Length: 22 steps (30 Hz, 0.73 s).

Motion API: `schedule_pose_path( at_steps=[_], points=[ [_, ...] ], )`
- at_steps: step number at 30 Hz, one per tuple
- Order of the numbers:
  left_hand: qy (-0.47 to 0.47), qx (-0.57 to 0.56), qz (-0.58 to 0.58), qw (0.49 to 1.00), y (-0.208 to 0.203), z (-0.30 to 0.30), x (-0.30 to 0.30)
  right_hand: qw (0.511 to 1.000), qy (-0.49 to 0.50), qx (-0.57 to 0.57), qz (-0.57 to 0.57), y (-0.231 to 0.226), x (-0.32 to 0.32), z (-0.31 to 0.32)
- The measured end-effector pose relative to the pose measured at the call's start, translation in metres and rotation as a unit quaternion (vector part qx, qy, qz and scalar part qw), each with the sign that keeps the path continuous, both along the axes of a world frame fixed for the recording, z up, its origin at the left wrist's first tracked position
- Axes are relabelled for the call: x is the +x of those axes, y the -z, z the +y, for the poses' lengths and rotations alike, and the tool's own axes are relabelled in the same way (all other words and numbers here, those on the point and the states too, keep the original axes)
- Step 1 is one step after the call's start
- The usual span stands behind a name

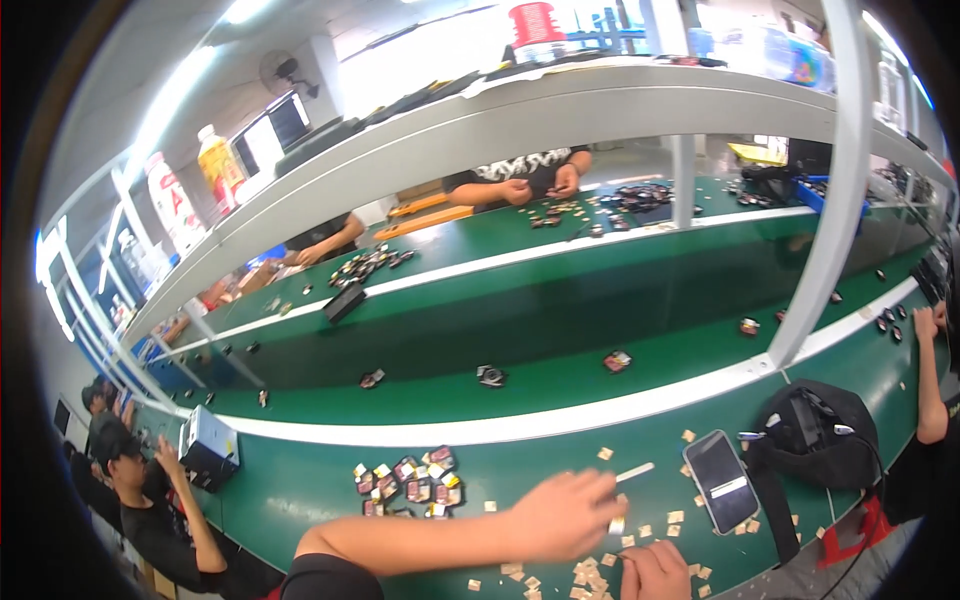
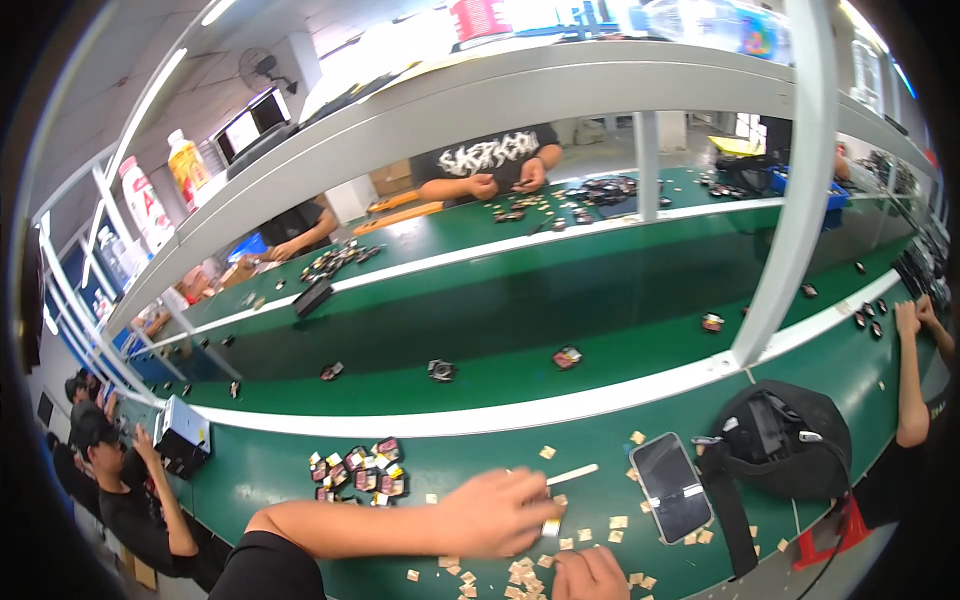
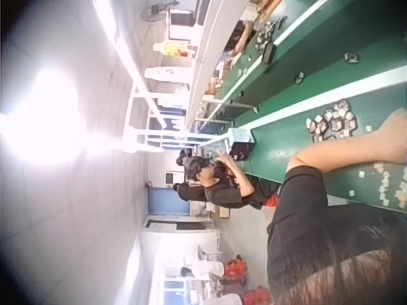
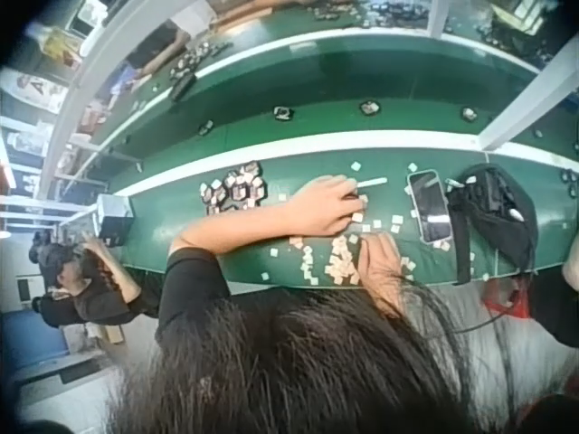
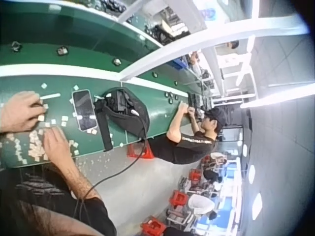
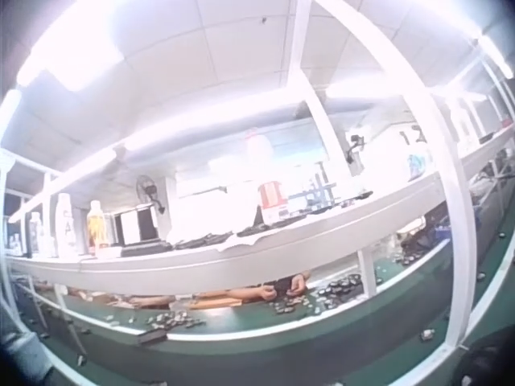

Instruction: Assembling small electronic components by attaching stickers or small wooden pieces at a long factory workbench.

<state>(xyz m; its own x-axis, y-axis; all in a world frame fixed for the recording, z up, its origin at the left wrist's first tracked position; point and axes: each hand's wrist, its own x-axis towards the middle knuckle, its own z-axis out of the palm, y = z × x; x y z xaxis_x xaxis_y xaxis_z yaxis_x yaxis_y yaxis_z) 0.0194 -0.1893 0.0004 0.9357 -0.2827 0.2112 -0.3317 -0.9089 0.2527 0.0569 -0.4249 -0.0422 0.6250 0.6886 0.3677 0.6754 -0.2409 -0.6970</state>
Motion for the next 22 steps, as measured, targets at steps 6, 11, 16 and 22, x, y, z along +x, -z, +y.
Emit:
schedule_pose_path(
  at_steps=[6,11,16,22],
  points=[
    [-0.027,-0.027,0.048,0.998,0.029,0.002,-0.072,1.000,0.004,-0.014,-0.021,0.000,-0.001,-0.004],
    [-0.052,-0.065,0.031,0.996,0.037,0.022,-0.088,0.998,-0.013,-0.045,0.035,-0.026,-0.007,0.011],
    [-0.057,-0.127,0.066,0.988,0.035,0.035,-0.093,0.988,-0.054,-0.120,0.083,-0.052,-0.015,0.034],
    [-0.042,-0.134,0.078,0.987,0.041,0.036,-0.093,0.956,-0.094,-0.266,-0.082,-0.054,-0.017,0.060]
  ],
)
